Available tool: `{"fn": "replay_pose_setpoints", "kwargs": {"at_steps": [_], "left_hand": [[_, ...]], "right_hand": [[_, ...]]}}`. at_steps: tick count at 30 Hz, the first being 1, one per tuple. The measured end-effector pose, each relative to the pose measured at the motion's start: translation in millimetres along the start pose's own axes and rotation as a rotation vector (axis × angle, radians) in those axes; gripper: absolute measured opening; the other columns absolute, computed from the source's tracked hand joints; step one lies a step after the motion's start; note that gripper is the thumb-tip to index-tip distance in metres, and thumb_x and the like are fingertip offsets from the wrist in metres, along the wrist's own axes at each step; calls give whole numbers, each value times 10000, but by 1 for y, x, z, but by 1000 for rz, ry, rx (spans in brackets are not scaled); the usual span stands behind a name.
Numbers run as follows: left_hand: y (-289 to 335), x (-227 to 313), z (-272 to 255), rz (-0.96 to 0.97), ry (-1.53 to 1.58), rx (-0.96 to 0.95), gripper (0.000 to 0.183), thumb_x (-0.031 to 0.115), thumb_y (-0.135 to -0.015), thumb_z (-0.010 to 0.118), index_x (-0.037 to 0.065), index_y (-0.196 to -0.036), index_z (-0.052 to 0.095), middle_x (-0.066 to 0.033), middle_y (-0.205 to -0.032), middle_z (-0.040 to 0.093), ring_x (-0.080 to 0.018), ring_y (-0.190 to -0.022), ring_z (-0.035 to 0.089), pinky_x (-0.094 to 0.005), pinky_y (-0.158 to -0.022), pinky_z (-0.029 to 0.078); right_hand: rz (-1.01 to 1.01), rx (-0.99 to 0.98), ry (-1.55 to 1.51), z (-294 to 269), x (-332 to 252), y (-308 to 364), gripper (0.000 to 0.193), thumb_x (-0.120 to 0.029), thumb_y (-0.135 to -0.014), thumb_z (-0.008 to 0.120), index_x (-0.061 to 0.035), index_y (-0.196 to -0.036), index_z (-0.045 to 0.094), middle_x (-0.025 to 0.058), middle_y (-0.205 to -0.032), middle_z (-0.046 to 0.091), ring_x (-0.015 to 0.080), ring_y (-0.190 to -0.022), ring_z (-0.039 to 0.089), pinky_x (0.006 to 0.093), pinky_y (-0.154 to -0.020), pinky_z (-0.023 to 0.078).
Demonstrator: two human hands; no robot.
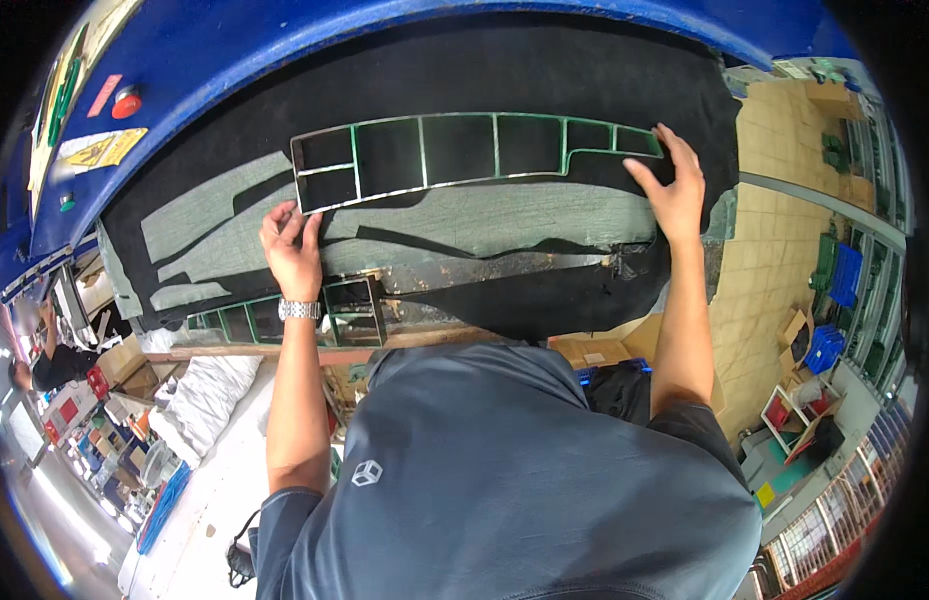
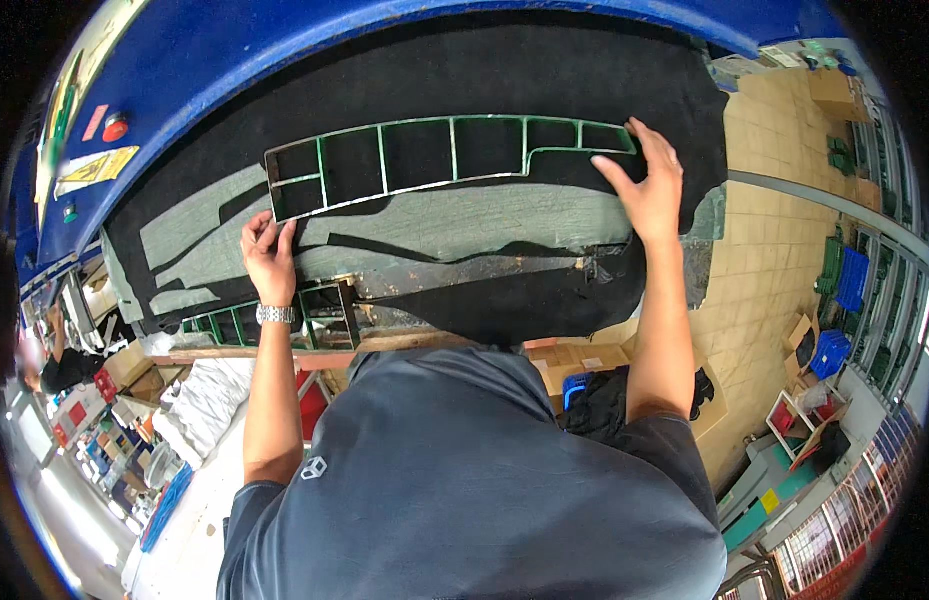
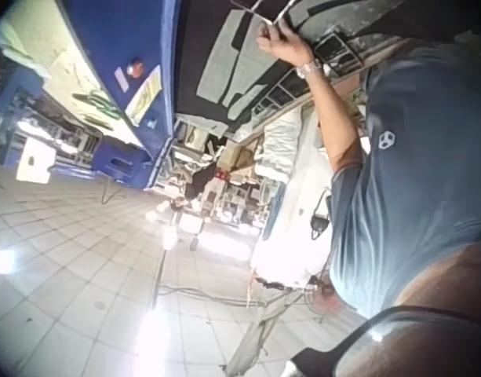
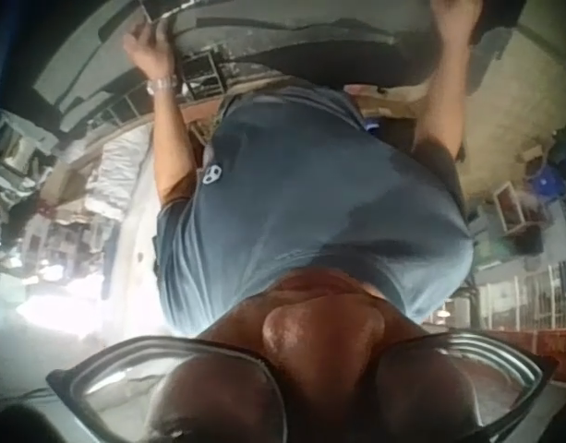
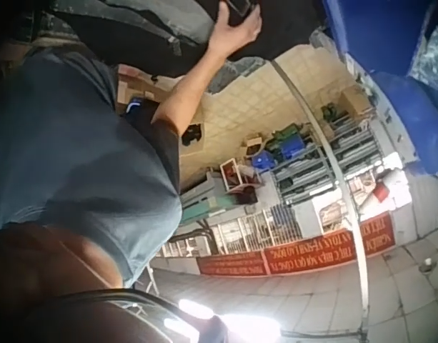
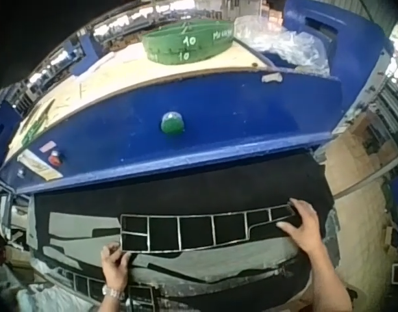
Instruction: Using a hydraulic press and metal dies to cut shoe components from sheets of material.
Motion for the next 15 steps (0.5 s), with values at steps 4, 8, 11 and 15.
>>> {"fn": "replay_pose_setpoints", "kwargs": {"at_steps": [4, 8, 11, 15], "left_hand": [[-1, 0, 4, 21, -3, 34, 204, 154, -873, 868, 13, -1010, 810, -119, -1221, 703, -297, -1106, 629, -409, -995, 502], [-1, -2, 6, 34, 31, 75, 184, 142, -856, 879, 24, -984, 821, -111, -1192, 719, -290, -1081, 640, -400, -974, 510], [3, 1, 1, -2, 29, 94, 180, 139, -851, 877, 35, -989, 826, -93, -1187, 715, -289, -1074, 634, -403, -968, 512], [9, -2, -3, 57, -26, 64, 184, 187, -870, 843, 70, -1012, 843, -114, -1224, 715, -337, -1116, 614, -440, -987, 484]], "right_hand": [[-47, 120, 49, 10, -4, -3, 446, -177, -830, 904, -12, -1219, 760, 203, -1191, 772, 353, -1096, 754, 406, -973, 571], [14, 103, 44, 15, 2, -7, 459, -185, -822, 915, -46, -1236, 776, 180, -1165, 789, 315, -1087, 764, 386, -963, 573], [6, 93, 45, 23, 5, -6, 474, -193, -843, 901, -57, -1275, 761, 173, -1204, 781, 315, -1121, 752, 387, -989, 558], [39, 48, 62, 23, 1, -4, 471, -162, -885, 873, -64, -1325, 739, 155, -1252, 772, 283, -1128, 742, 372, -994, 545]]}}
Point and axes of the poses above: each hand's wrist, its own y-axis away from the middle knuckle, its own z-axis out of the palm, x = y × z, the point moved 3 cm from there along -y, towards the middle knuckle
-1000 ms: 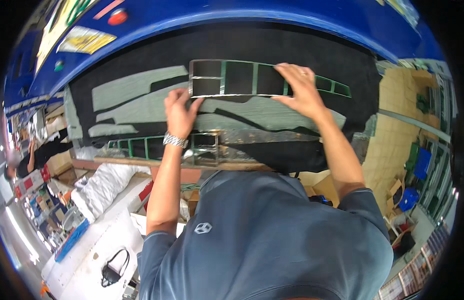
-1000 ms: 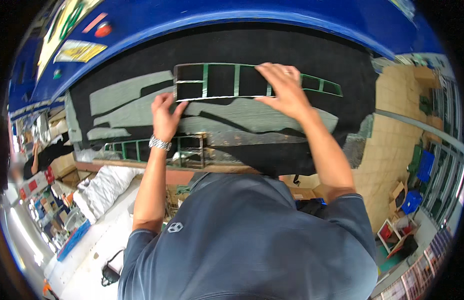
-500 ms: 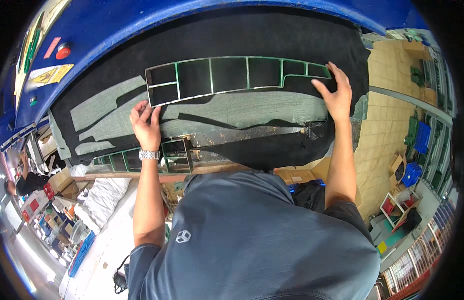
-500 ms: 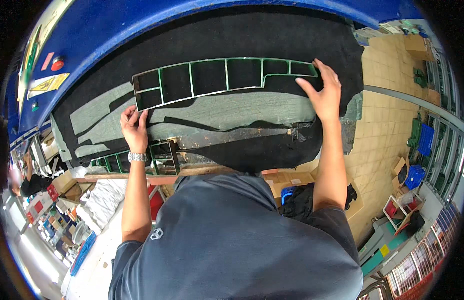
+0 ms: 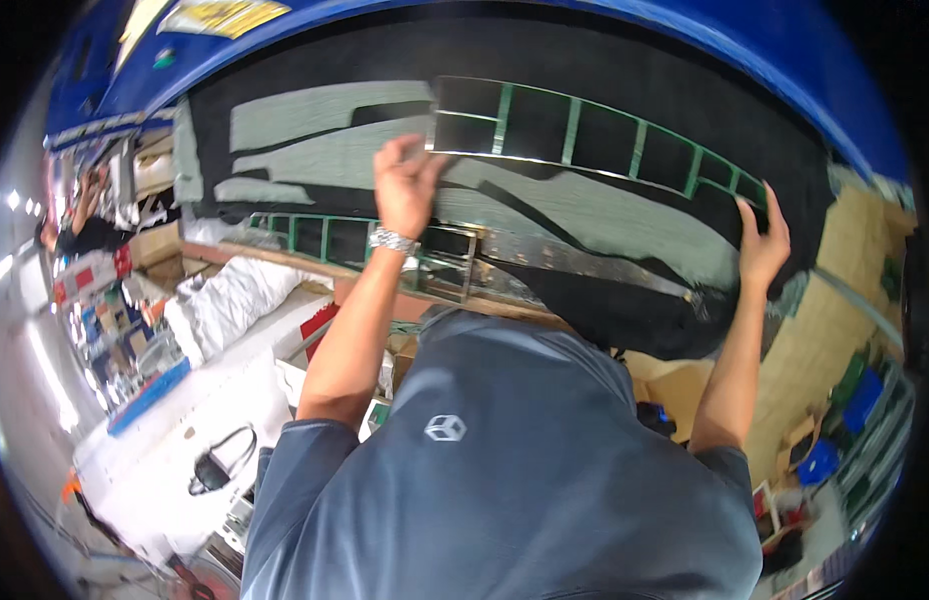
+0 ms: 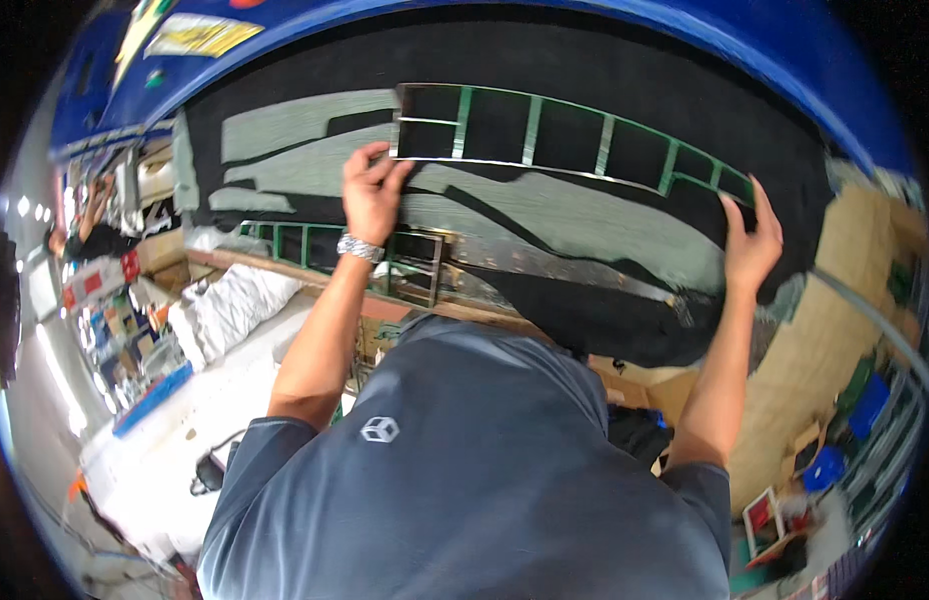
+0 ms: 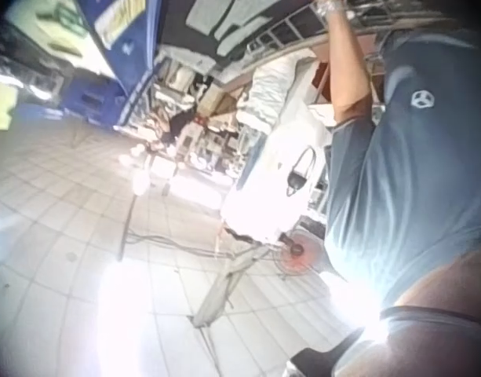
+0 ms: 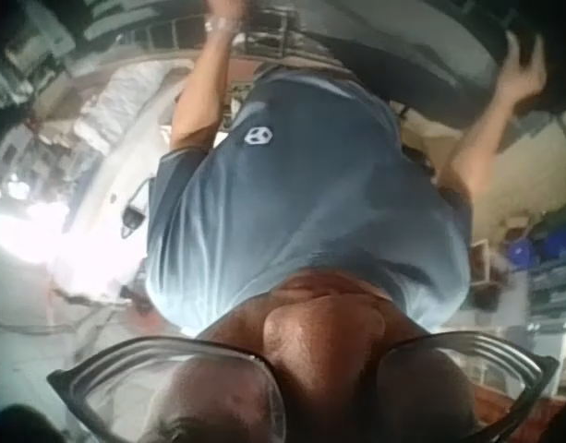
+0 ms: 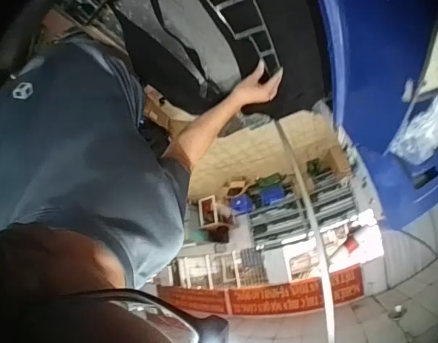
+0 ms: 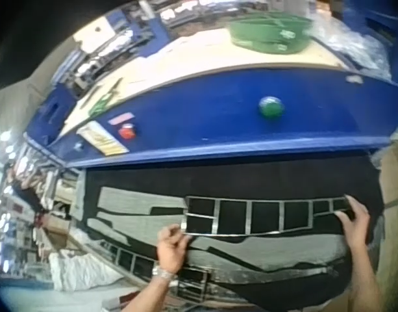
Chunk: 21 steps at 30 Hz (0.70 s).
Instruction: Using a hydraulic press and metal dies to cut shoe components from sheets of material.
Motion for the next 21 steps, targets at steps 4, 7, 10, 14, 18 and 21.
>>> {"fn": "replay_pose_setpoints", "kwargs": {"at_steps": [4, 7, 10, 14, 18, 21], "left_hand": [[0, 12, -6, -15, 93, 5, 205, 149, -865, 822, 97, -1063, 835, -109, -1247, 703, -348, -1108, 618, -446, -981, 496], [1, 5, -6, -34, 132, 58, 229, 135, -849, 820, 104, -1076, 829, -80, -1236, 702, -337, -1120, 608, -450, -982, 480], [2, 2, -7, -53, 155, 88, 239, 118, -848, 815, 108, -1086, 825, -64, -1231, 707, -325, -1128, 601, -453, -985, 463], [-3, -7, -14, -46, 172, 63, 266, 77, -872, 812, 47, -1137, 810, -85, -1217, 728, -331, -1102, 633, -422, -966, 521], [-6, -9, -16, -40, 296, -13, 252, 82, -883, 805, 42, -1132, 811, -96, -1217, 727, -327, -1104, 641, -421, -966, 528], [-6, 1, -12, -20, 233, 51, 209, 97, -855, 821, 72, -1062, 835, -110, -1175, 732, -346, -1081, 640, -437, -958, 529]], "right_hand": [[41, -6, 34, -1, 13, 6, 483, -184, -919, 857, -100, -1375, 723, 151, -1241, 777, 266, -1117, 744, 358, -976, 552], [14, -19, 65, 4, 9, 5, 499, -198, -929, 850, -108, -1398, 707, 150, -1256, 774, 243, -1124, 740, 346, -982, 547], [65, -58, 37, 6, 3, 4, 502, -203, -942, 842, -101, -1412, 696, 148, -1280, 768, 195, -1131, 725, 332, -999, 537], [95, -77, -53, 13, 14, 4, 480, -185, -973, 819, -61, -1417, 683, 123, -1315, 753, 153, -1161, 686, 312, -1039, 516], [168, -98, -341, 15, 37, 6, 500, -123, -973, 813, 15, -1424, 650, 120, -1349, 724, 171, -1188, 679, 294, -1066, 498], [208, -76, -365, 14, 46, 6, 500, -91, -970, 810, 37, -1423, 643, 124, -1346, 719, 166, -1195, 674, 286, -1068, 497]]}}
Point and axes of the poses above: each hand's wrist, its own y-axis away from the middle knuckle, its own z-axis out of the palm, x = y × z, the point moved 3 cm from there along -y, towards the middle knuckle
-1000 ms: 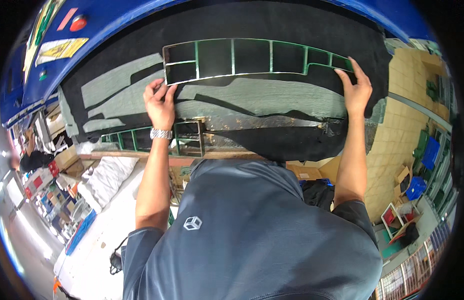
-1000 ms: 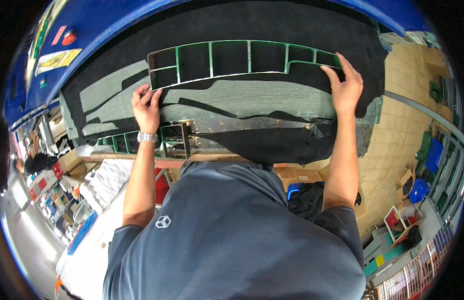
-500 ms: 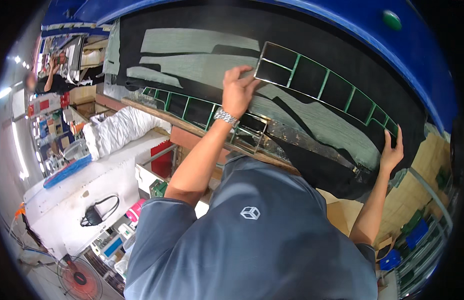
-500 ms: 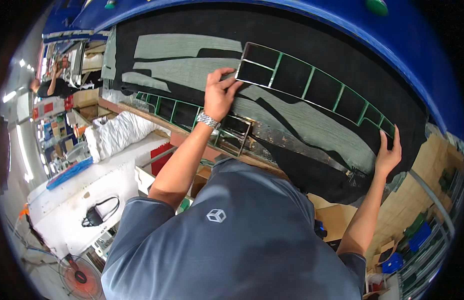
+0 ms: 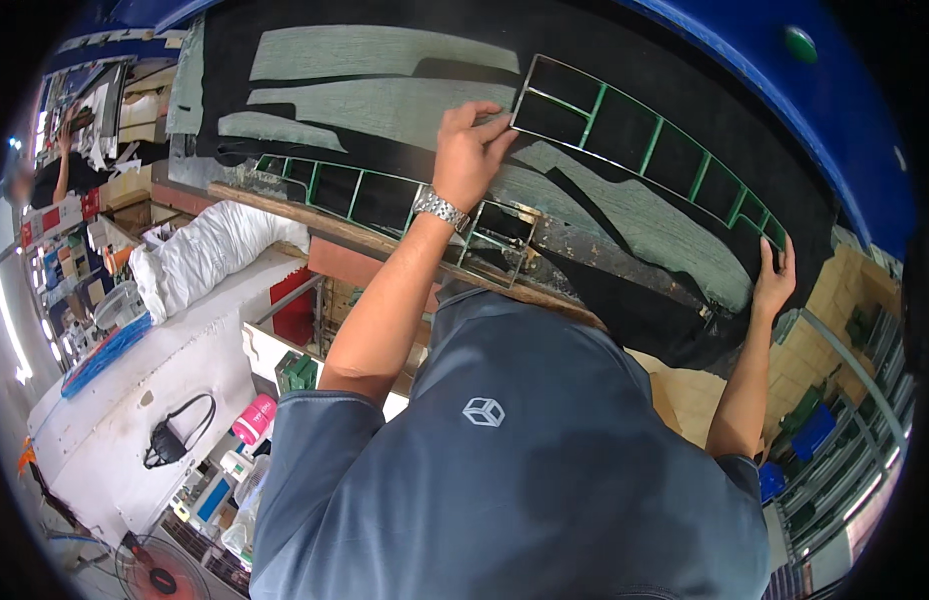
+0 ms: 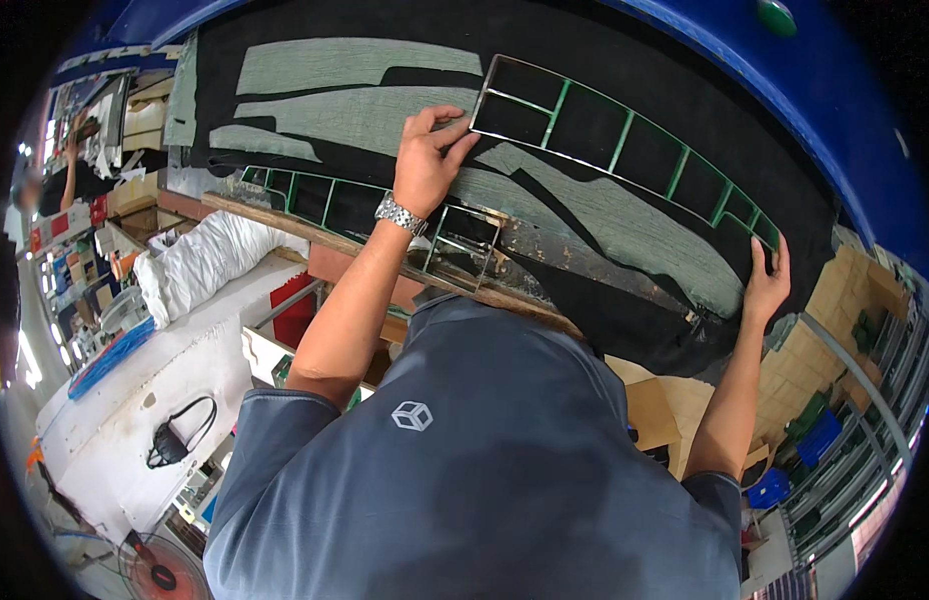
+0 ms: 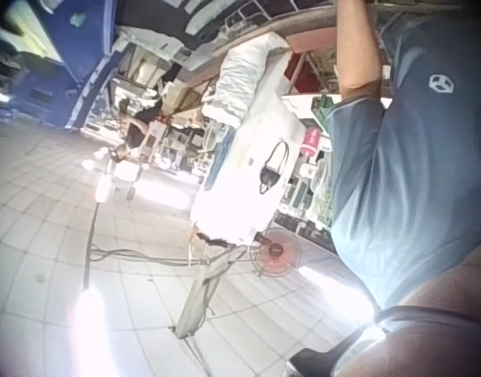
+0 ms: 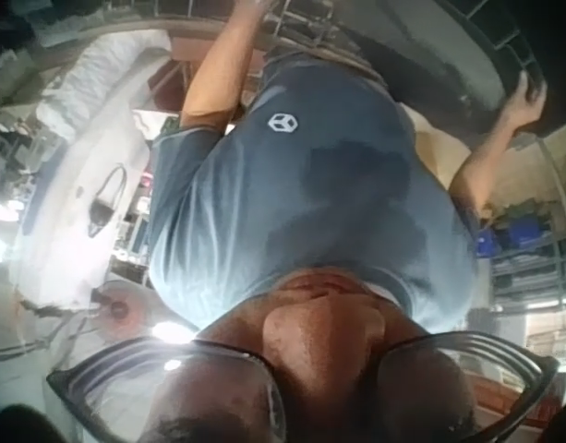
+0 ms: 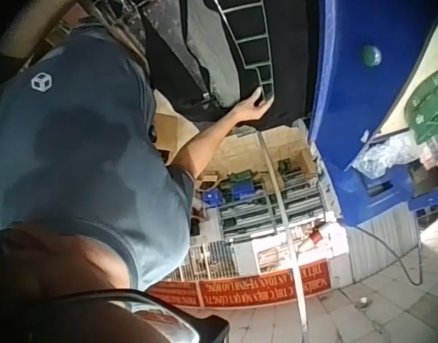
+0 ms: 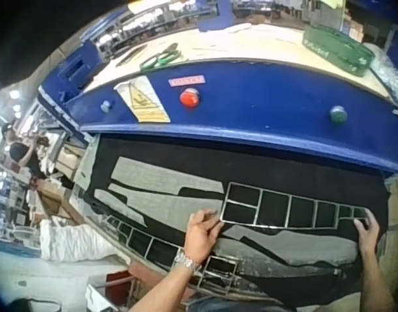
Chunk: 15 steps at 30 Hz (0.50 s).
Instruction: Using a hydraulic press and metal dies to cut shoe components from sheets of material.
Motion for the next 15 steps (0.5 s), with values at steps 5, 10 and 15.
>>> {"fn": "replay_pose_setpoints", "kwargs": {"at_steps": [5, 10, 15], "left_hand": [[8, -5, 8, 37, -146, -30, 189, 119, -881, 825, 70, -1062, 836, -104, -1183, 736, -331, -1107, 651, -427, -967, 521], [6, -8, 4, 10, -123, -45, 180, 133, -909, 823, 57, -1072, 834, -97, -1183, 739, -300, -1072, 666, -397, -959, 526], [3, -17, 4, -14, -110, -82, 181, 129, -916, 822, 35, -1071, 826, -103, -1219, 730, -295, -1092, 672, -392, -965, 533]], "right_hand": [[-11, 34, 88, 1, -15, 9, 484, -138, -945, 839, -12, -1388, 694, 118, -1233, 773, 148, -1083, 712, 297, -974, 553], [-105, 148, 96, 8, -14, 10, 464, -128, -848, 911, -29, -1276, 761, 146, -1175, 786, 212, -1040, 769, 342, -966, 572], [-129, 126, 245, 3, -25, 12, 485, -175, -825, 930, -36, -1261, 768, 168, -1214, 788, 221, -1023, 777, 358, -1012, 554]]}}
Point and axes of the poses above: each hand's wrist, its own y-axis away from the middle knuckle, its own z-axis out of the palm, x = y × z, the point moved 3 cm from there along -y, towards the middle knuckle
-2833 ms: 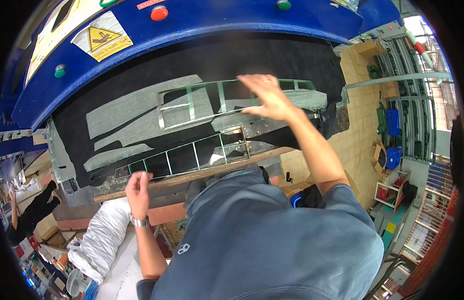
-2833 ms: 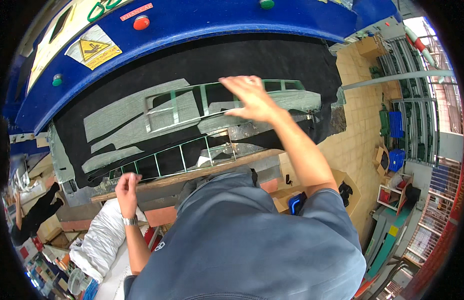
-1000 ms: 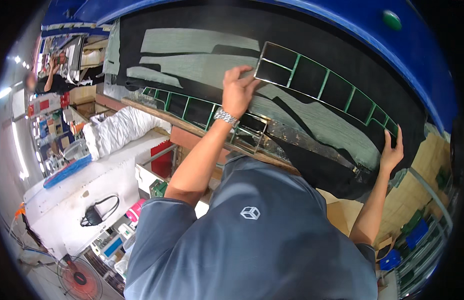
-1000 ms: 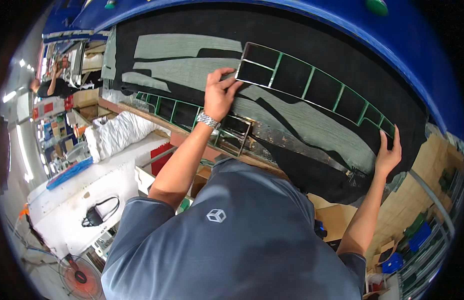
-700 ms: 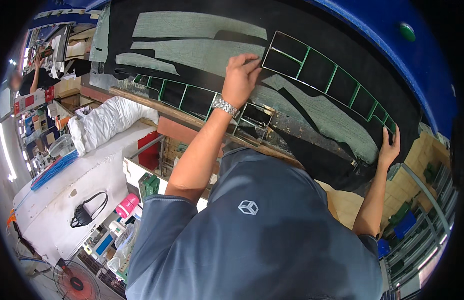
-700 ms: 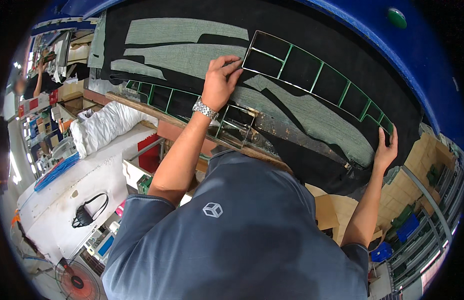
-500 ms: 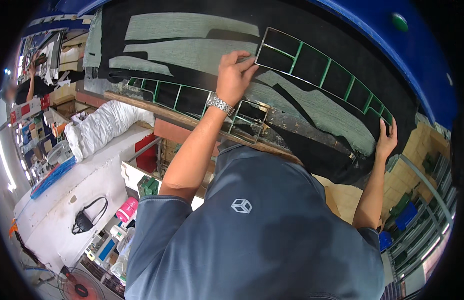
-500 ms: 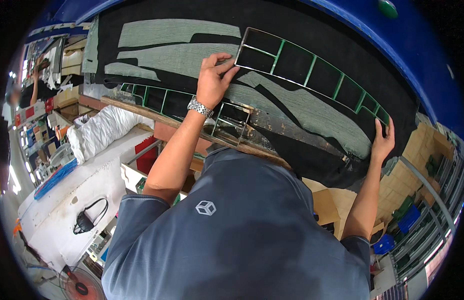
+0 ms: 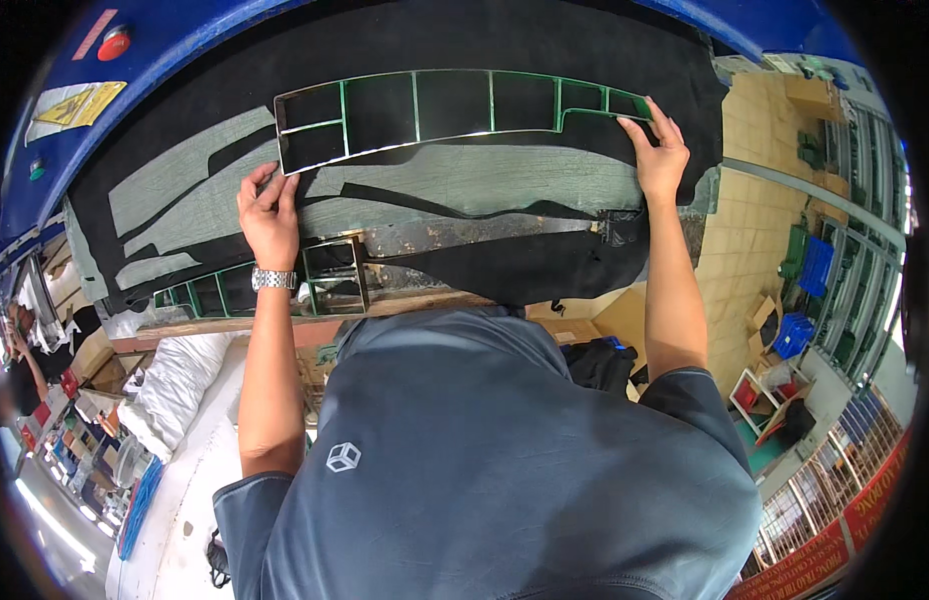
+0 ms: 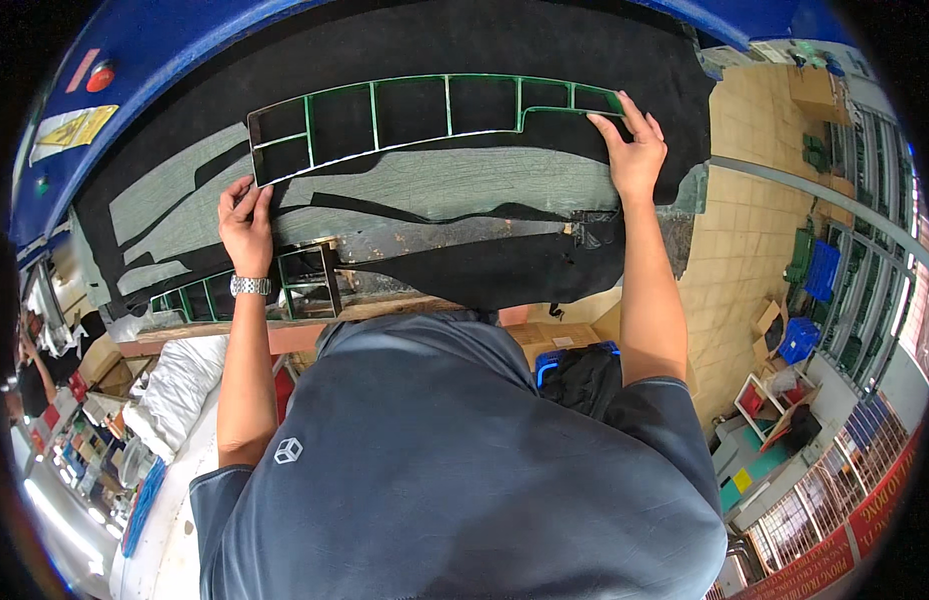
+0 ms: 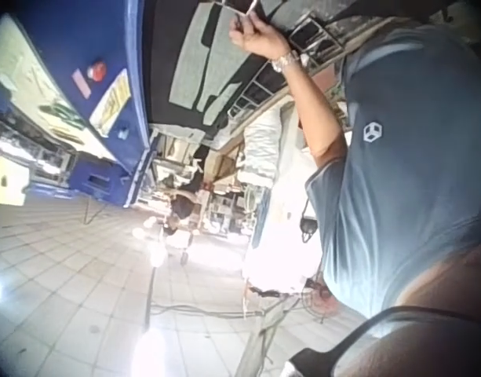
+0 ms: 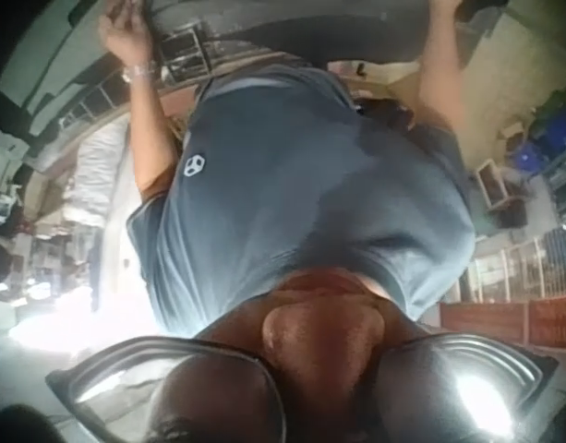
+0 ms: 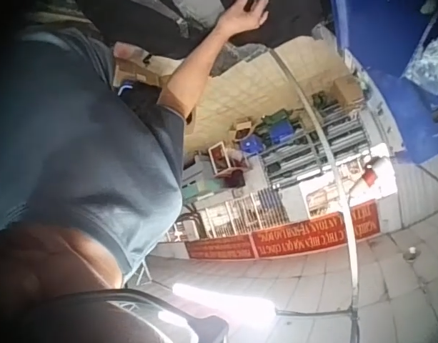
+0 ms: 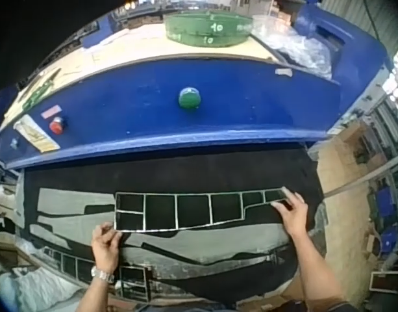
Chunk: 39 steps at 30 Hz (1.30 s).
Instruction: Using a hydraulic press and metal dies to cut shoe components from sheets of material.
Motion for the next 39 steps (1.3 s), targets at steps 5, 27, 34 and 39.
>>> {"fn": "replay_pose_setpoints", "kwargs": {"at_steps": [5, 27, 34, 39], "left_hand": [[0, 27, -34, 50, -105, -265, 401, 157, -951, 783, -8, -1307, 701, -201, -1260, 708, -395, -1173, 657, -450, -1021, 522], [26, 117, -135, 393, -411, -683, 1112, 262, -567, 959, 70, -1564, 504, -136, -1330, 566, -341, -1228, 526, -487, -1034, 436], [-28, 227, -90, 546, -347, -486, 1120, 242, -552, 987, 120, -1561, 516, -105, -1372, 554, -324, -1239, 507, -477, -997, 416], [-38, 252, -66, 619, -167, -392, 801, 140, -755, 884, 160, -1498, 586, -145, -1534, 508, -394, -1401, 486, -592, -1168, 390]], "right_hand": [[0, 3, -24, 9, 5, -2, 480, -168, -836, 919, -49, -1275, 767, 161, -1211, 783, 225, -1063, 758, 364, -1029, 550], [-676, -628, -66, -15, -312, 63, 803, -376, -728, 940, -60, -1403, 642, 168, -1514, 577, 384, -1474, 475, 580, -1235, 338], [-747, -575, 118, -17, -315, 44, 1025, -406, -633, 964, -78, -1508, 543, 183, -1494, 540, 383, -1357, 513, 588, -1178, 338], [-727, -426, 105, -34, -252, 4, 964, -381, -575, 957, -67, -1427, 633, 110, -1448, 606, 339, -1299, 575, 525, -1129, 349]]}}
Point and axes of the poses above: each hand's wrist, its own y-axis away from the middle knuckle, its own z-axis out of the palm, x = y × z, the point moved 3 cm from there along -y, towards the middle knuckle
